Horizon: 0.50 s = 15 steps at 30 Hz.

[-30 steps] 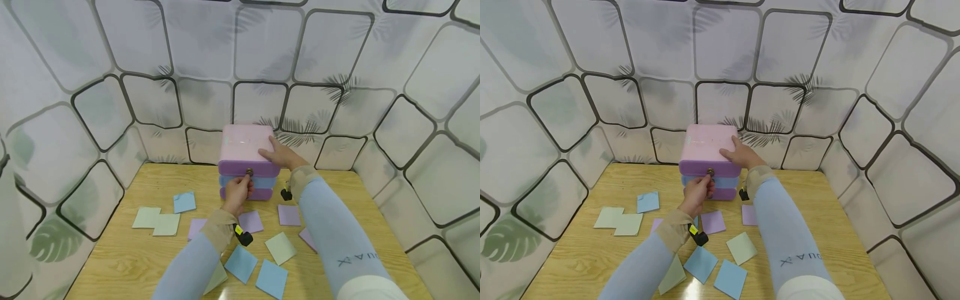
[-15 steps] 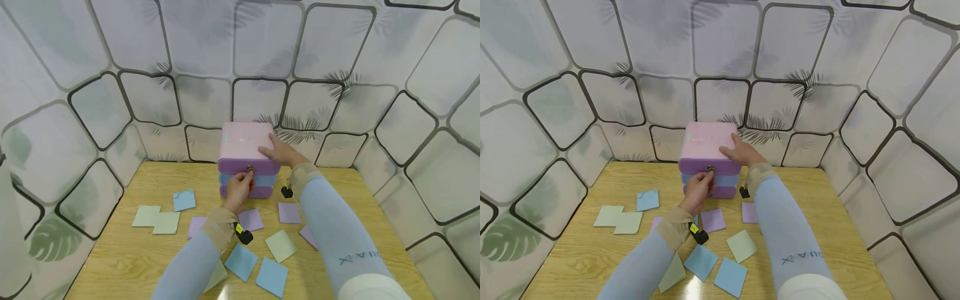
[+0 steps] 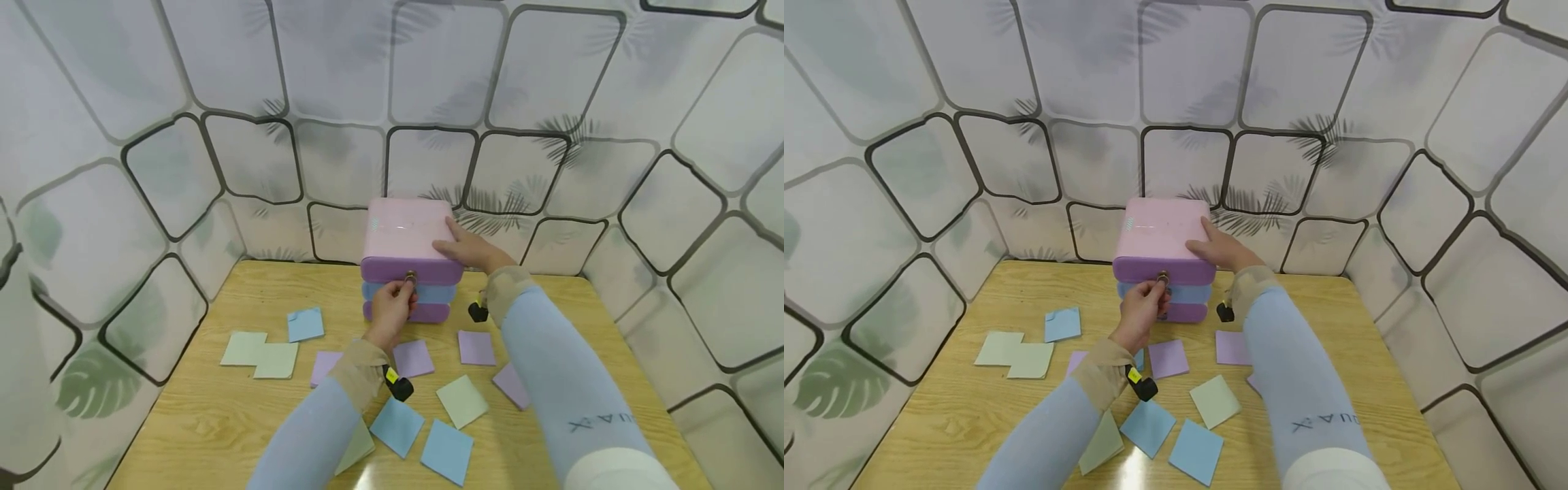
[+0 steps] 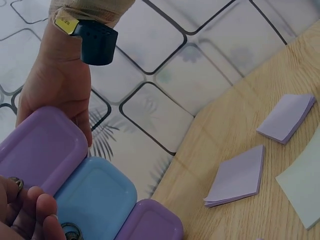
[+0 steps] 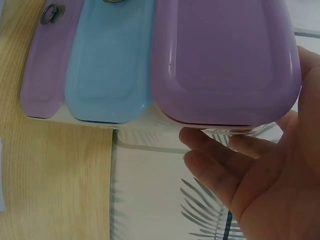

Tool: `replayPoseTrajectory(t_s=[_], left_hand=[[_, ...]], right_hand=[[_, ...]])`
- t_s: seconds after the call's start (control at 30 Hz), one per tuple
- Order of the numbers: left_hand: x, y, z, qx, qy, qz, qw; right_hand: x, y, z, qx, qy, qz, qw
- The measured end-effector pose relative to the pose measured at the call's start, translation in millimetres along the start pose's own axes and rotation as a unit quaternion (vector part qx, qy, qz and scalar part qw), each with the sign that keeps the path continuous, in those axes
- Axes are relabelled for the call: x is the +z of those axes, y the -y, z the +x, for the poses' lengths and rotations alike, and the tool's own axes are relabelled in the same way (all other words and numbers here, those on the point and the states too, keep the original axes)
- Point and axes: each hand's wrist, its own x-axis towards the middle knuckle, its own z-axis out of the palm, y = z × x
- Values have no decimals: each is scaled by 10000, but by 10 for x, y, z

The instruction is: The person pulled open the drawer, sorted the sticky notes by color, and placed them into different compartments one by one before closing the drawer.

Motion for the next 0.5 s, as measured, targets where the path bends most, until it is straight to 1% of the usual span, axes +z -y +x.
replayPoseTrajectory(t_s=[0.1,0.23,0.4,0.5], left_hand=[[-1,-3,-9,130,17,104,9999],[-8,-11,-24,265,25,184,9995],[-13,-19,-55,326,-7,189,9993],[-22,-27,-85,346,-3,205,9992]], right_hand=[[7,-13,-8,128,-226,67,9996],[10,-23,-11,165,-468,116,9987],[-4,-2,-24,145,-495,-135,9986],[-23,16,-33,130,-388,-351,9985]])
